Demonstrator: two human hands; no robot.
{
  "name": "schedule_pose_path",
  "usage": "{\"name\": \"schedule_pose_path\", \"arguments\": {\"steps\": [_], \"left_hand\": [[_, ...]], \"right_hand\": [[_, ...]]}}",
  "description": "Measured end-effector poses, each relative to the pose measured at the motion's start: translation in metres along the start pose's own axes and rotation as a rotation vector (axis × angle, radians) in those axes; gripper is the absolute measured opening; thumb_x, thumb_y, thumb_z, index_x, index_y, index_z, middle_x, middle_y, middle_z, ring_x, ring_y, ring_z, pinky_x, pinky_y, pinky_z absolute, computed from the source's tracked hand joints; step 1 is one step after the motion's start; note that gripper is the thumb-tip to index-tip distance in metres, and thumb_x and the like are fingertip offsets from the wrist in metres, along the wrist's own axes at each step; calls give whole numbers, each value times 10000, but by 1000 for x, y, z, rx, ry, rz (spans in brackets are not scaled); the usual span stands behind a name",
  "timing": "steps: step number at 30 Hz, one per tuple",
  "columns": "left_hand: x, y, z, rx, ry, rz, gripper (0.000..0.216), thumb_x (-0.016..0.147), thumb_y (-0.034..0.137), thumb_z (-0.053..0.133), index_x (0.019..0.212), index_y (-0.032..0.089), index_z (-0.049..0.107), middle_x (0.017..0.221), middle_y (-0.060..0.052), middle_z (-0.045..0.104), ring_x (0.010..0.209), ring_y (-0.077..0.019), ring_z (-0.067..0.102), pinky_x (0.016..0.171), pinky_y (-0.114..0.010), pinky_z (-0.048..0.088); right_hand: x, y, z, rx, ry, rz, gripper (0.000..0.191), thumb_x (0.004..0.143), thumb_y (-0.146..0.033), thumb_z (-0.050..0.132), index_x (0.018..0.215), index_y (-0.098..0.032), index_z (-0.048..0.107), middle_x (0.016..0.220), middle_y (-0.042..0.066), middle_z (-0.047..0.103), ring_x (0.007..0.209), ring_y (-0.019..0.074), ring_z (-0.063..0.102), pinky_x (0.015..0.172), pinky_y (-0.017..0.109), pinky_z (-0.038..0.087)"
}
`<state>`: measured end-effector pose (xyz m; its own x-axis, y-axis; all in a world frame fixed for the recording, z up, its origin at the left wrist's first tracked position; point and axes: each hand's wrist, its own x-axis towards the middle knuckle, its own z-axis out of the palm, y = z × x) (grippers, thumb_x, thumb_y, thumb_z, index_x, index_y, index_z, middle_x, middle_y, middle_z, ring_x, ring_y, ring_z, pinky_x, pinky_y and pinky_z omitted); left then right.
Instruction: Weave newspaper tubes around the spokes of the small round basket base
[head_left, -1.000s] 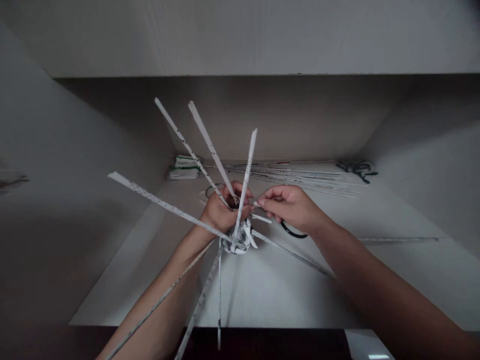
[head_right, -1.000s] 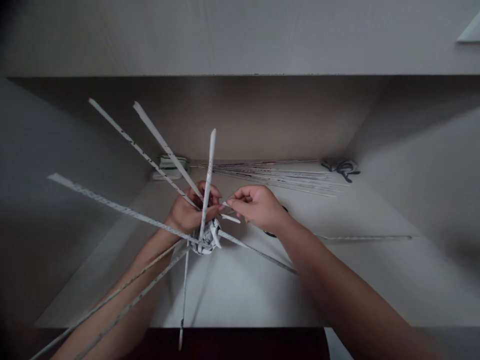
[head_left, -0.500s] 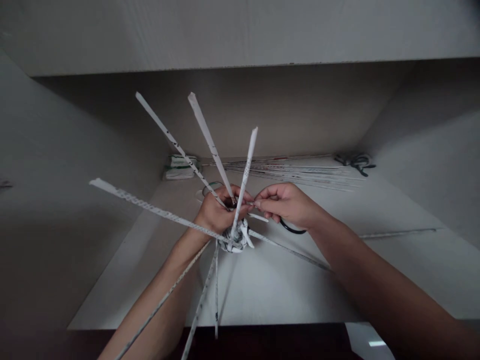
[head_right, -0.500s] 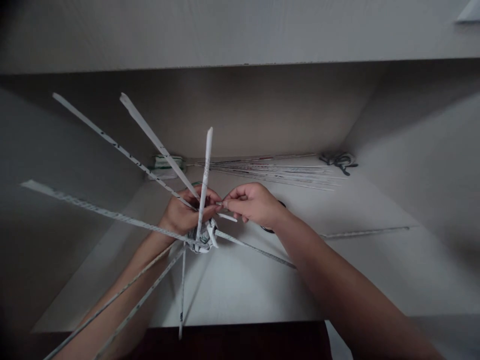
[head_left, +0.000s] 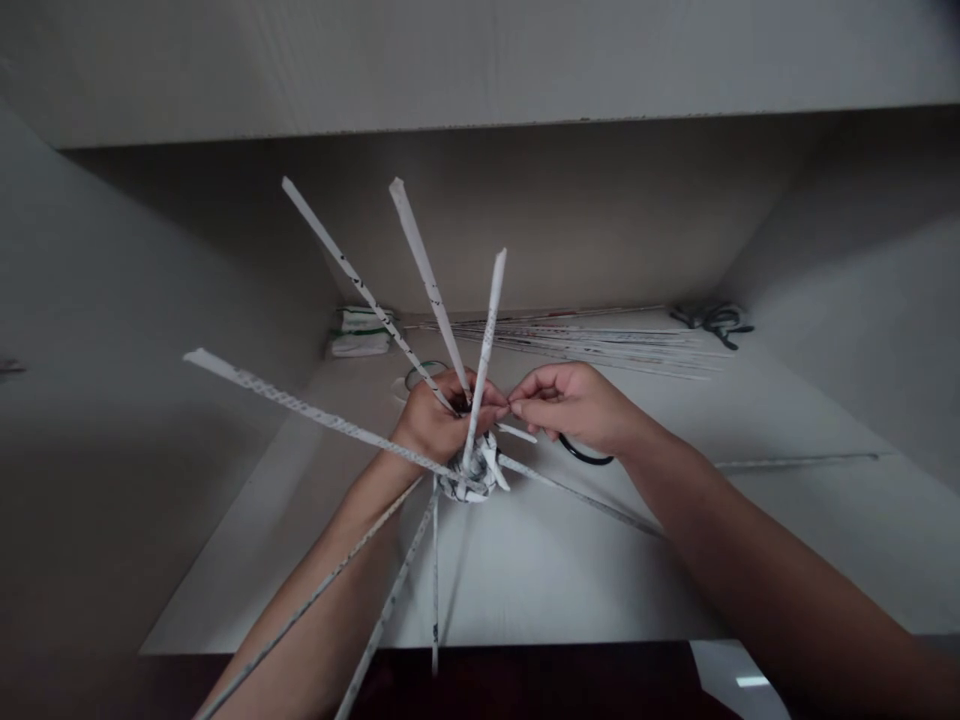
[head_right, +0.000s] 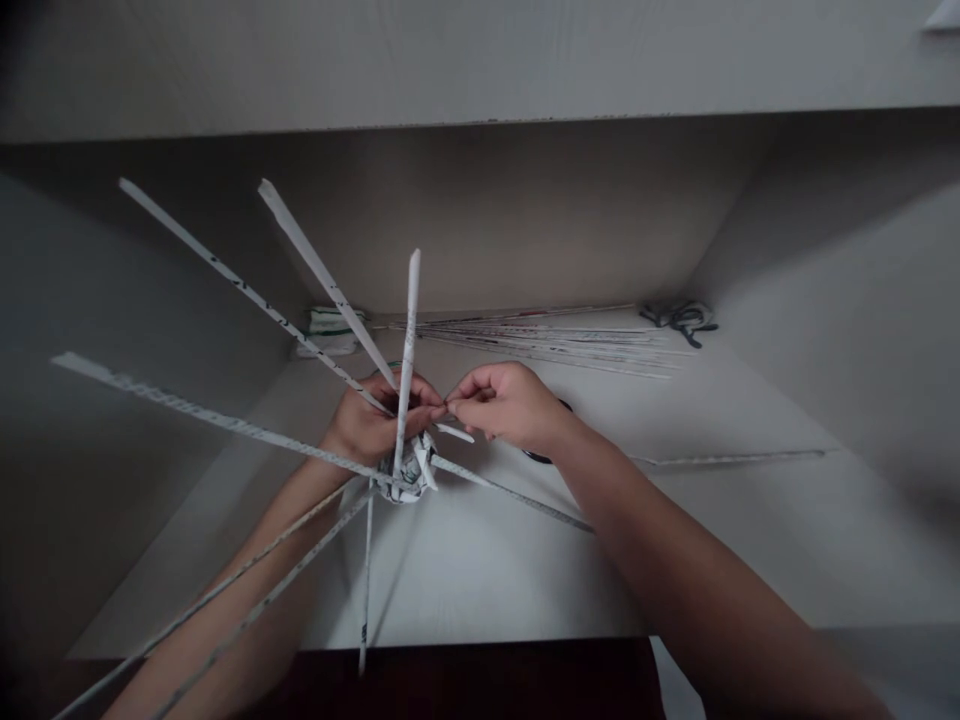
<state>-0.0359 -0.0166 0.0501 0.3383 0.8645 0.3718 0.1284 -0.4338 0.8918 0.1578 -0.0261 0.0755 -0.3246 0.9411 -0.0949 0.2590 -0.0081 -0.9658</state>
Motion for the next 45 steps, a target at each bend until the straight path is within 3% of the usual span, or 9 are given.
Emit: {"name": "schedule_pose_path", "arguments": {"steps": [7, 11, 17, 23, 30, 33, 39, 45], "left_hand": [[0, 2, 6, -143, 103, -193, 242, 642, 340, 789, 730, 147, 671, 558, 17, 590, 440, -72, 484, 410, -193, 385], [2, 6, 9, -190, 159, -262, 271, 585, 336, 816, 690, 142, 659, 531, 24, 578, 424, -68, 475, 403, -192, 385], [4, 4, 9, -258, 209, -210, 309, 548, 279, 830, 792, 156, 684, 627, 25, 610, 503, -71, 524, 461, -190, 419], [3, 2, 9, -191, 188, -261, 199, 613, 288, 785, 689, 140, 675, 576, 12, 609, 469, -69, 499, 441, -195, 396], [4, 2, 6, -293, 92, -363, 223, 593, 296, 792, 693, 158, 647, 533, 32, 571, 448, -70, 476, 419, -204, 340], [5, 1, 5, -339, 95, -362, 224, 583, 284, 787, 679, 165, 624, 547, 33, 574, 477, -77, 488, 442, -210, 352], [4, -2, 4, -437, 16, -422, 217, 606, 268, 755, 705, 158, 595, 561, 37, 565, 476, -77, 493, 445, -202, 350], [3, -7, 2, -464, -22, -461, 200, 640, 285, 736, 746, 146, 639, 614, 7, 586, 534, -89, 519, 465, -194, 374]], "right_hand": [[-2, 5, 1, -42, 30, -177, 189, 730, -318, 721, 845, -170, 698, 771, 38, 684, 671, 112, 606, 629, 248, 491], [-4, 5, 5, -120, 132, -260, 201, 735, -348, 730, 832, -174, 705, 750, 34, 689, 655, 120, 609, 609, 252, 479], [-7, 2, 10, -227, 225, -327, 166, 777, -343, 697, 824, -185, 720, 764, 35, 721, 641, 127, 622, 607, 257, 472], [-9, 0, 12, -251, 262, -333, 123, 770, -318, 709, 793, -198, 717, 736, 23, 718, 635, 129, 622, 601, 254, 468], [-10, 1, 16, -540, 411, -489, 117, 805, -340, 695, 826, -225, 700, 782, 24, 717, 689, 151, 635, 661, 279, 476], [-10, 4, 14, -686, 379, -613, 86, 860, -277, 629, 852, -224, 697, 825, 33, 713, 780, 171, 641, 718, 293, 475], [-12, 16, 14, -910, 370, -797, 200, 927, -190, 487, 888, -220, 681, 975, 58, 701, 911, 179, 625, 805, 301, 473], [-10, 20, 15, -868, 335, -889, 188, 912, -163, 491, 883, -224, 667, 983, 62, 696, 887, 183, 611, 828, 323, 480]]}}
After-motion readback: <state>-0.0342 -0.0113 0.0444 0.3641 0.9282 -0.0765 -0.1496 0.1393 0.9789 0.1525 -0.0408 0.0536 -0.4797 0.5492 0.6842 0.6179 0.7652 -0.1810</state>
